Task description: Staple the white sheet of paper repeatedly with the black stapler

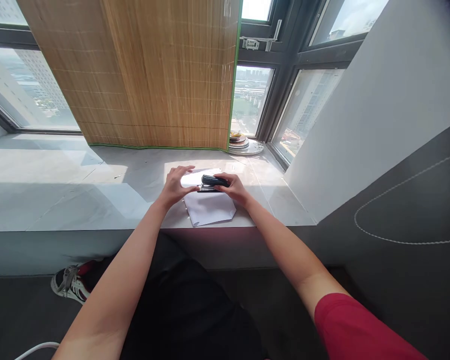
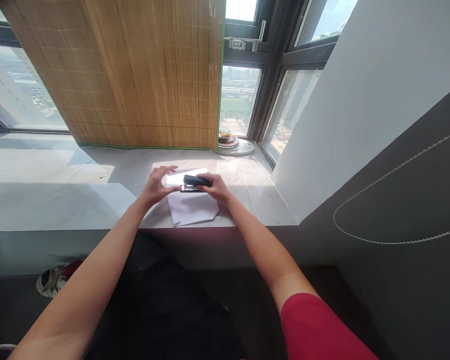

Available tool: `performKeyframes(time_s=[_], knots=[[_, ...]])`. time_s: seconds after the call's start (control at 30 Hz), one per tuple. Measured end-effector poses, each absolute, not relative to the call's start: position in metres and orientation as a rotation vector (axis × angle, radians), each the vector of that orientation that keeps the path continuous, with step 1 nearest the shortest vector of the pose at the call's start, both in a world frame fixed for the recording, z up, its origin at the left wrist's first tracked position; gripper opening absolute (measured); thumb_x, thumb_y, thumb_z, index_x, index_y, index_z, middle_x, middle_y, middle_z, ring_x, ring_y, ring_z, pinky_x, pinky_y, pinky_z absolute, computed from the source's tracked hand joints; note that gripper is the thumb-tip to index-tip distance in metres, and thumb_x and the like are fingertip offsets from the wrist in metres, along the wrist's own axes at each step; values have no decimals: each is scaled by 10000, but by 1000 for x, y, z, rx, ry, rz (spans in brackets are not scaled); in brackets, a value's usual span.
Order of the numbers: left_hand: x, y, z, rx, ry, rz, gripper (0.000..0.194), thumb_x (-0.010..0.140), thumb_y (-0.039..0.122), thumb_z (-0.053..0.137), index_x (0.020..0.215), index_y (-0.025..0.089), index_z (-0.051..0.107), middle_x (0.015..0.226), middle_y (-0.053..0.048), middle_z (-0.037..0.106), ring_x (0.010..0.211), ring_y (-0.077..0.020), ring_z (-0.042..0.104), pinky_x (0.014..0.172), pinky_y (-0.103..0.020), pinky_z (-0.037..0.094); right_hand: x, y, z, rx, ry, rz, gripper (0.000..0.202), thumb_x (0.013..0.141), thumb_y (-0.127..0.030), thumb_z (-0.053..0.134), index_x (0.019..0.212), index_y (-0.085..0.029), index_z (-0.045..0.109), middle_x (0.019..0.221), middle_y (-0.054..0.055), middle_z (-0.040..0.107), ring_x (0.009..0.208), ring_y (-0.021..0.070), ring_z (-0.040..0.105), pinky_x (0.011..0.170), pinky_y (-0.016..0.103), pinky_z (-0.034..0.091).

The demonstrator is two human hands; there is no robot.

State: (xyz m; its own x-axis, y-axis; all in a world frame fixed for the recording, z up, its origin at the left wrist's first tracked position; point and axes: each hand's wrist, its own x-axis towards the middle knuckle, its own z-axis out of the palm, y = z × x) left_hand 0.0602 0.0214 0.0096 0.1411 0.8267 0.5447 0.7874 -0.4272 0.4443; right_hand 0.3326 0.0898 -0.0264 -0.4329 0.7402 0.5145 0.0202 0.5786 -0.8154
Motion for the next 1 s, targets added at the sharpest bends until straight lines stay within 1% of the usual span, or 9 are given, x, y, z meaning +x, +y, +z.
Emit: performKeyframes(time_s=[0.07,0.17,0.27,0.4,0.5,0.57,0.7,0.87,1.0], knots=[[58,21,6,2278,1766,1181,500,907,362,830,1379,264,698,1320,-98,724,1253,-341,606,1122,-477,433,345,97,-26,-738,-1732,831,499,805,-494,870,1216,-216,817,1137,94,789,1063,293,735,982,460,600],[55,23,-3,2256,1898,1035,304,930,316,779,1230,272,759,1298,-114,701,1246,-362,605,1096,-507,445,375,111,-29,-891,-1654,716,477,804,-473,850,1204,-215,816,1145,96,798,1075,309,741,1015,494,592],[62,28,-12,2300,1872,936,256,954,275,729,1206,247,764,1289,-135,691,1227,-362,623,1081,-518,472,409,120,-34,-987,-1689,689,468,769,-472,853,1152,-206,827,1141,104,814,1083,336,752,1036,527,582],[90,29,-17,2429,1651,785,344,1013,333,668,1337,231,722,1440,-146,662,1354,-353,602,1173,-493,461,435,121,-41,-1062,-1709,694,487,766,-488,833,1157,-198,825,1160,114,819,1072,337,758,1026,528,584],[110,23,-15,2474,1621,530,468,1052,457,617,1465,244,667,1575,-159,584,1494,-384,507,1261,-547,383,435,121,-41,-1108,-1786,610,455,787,-455,803,1163,-200,832,1130,111,818,1055,328,748,1017,523,575],[116,17,-10,2481,1605,346,510,1073,507,562,1515,263,637,1633,-162,533,1543,-399,453,1268,-573,371,432,121,-40,-1138,-1837,552,435,791,-413,784,1168,-203,841,1084,105,815,1024,318,734,1015,523,564],[111,8,-1,2492,1552,185,528,1064,540,554,1519,287,636,1673,-156,493,1560,-401,433,1266,-551,381,430,119,-36,-1077,-1895,555,433,811,-364,744,1210,-230,844,1061,85,808,1025,301,694,1026,510,539],[109,4,4,2537,1516,132,578,1075,539,534,1589,276,569,1671,-183,485,1571,-412,406,1259,-586,366,430,111,-33,-929,-1999,616,404,879,-390,729,1253,-284,839,1034,54,808,1012,291,644,1002,495,520],[114,-1,6,2551,1432,106,566,1079,529,553,1610,334,550,1708,-161,449,1574,-399,402,1245,-607,368,428,107,-30,-890,-2036,673,422,894,-411,746,1283,-270,830,1055,59,798,1014,288,651,995,487,524]])
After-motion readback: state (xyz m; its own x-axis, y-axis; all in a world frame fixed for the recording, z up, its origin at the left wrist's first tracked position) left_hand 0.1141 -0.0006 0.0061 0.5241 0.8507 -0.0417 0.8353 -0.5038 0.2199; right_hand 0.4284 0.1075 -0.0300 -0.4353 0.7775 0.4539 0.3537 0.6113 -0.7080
